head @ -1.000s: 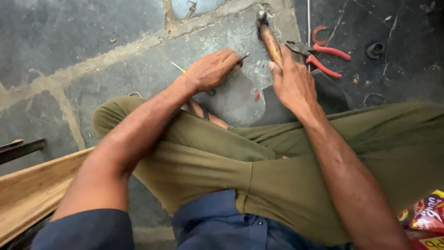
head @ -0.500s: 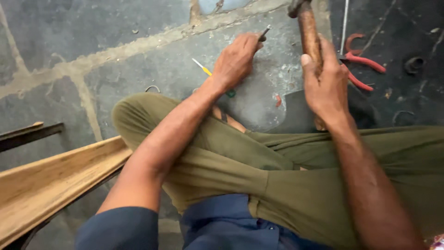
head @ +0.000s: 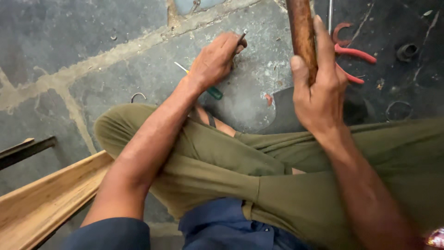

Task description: The person sits on the floor and uses pliers to strip insulation from a wire, then uses a hammer and chisel to work on a small metal component. The person continues to manipulate the wire and component with pliers and a hammer throughout the clip.

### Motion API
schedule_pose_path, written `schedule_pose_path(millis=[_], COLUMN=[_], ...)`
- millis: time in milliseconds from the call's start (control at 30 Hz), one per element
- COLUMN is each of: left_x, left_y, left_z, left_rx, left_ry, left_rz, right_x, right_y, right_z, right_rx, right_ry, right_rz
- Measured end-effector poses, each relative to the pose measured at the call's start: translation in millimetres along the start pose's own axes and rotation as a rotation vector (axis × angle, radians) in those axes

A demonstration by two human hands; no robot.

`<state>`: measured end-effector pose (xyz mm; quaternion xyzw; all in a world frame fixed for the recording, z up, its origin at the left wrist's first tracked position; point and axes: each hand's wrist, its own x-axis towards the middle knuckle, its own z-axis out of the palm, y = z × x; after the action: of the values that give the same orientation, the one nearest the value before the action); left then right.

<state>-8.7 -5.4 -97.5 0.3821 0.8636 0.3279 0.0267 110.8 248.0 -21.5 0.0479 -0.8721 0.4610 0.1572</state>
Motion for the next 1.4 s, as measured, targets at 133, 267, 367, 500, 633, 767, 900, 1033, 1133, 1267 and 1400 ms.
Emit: schedule_pose_path(millis=[133,267,367,500,633,767,900,1033,1133,1267,1400], left_x=[1,-3,-4,-5,-4,-3,-6,-6,-4,-4,-12], left_y=[-3,-5,-6,-6,-3,-3,-5,-6,-4,-3,-8], left_z=[4,7,9,9,7,9,10,9,9,11,11], left_rx=[0.024,0.043,0.056,0.035,0.054,0.057,0.058,0.034,0.056,0.068,0.014], left_ry=[-0.012,0.02,0.027,0.028,0.041,0.044,0.038,0.04,0.04,0.086,0.11], left_rz=[-0.015,-0.004,-0.014,-0.005,-0.01,-0.014,-0.04,-0.011,-0.03,0.015,-0.006], right_x=[-3,-5,-6,-8,-6,-5,-13,-19,-19,-14,-7], right_y=[-12,-18,-20,-23,-26,-30,-33,-30,-28,-31,-36], right_z=[-4,5,7,3,5,1,-13,-4,7,3,-10], right_rx=[-0.014,0.034,0.011,0.002,-0.082,-0.094,-0.018,0.217,0.051,-0.068,-0.071], right_ry=[-0.039,-0.17,-0.219,-0.176,-0.245,-0.225,-0.001,0.144,-0.128,-0.152,-0.071], right_rz=[-0.007,0.066,0.129,0.135,0.121,0.069,0.021,0.187,0.189,0.07,-0.021])
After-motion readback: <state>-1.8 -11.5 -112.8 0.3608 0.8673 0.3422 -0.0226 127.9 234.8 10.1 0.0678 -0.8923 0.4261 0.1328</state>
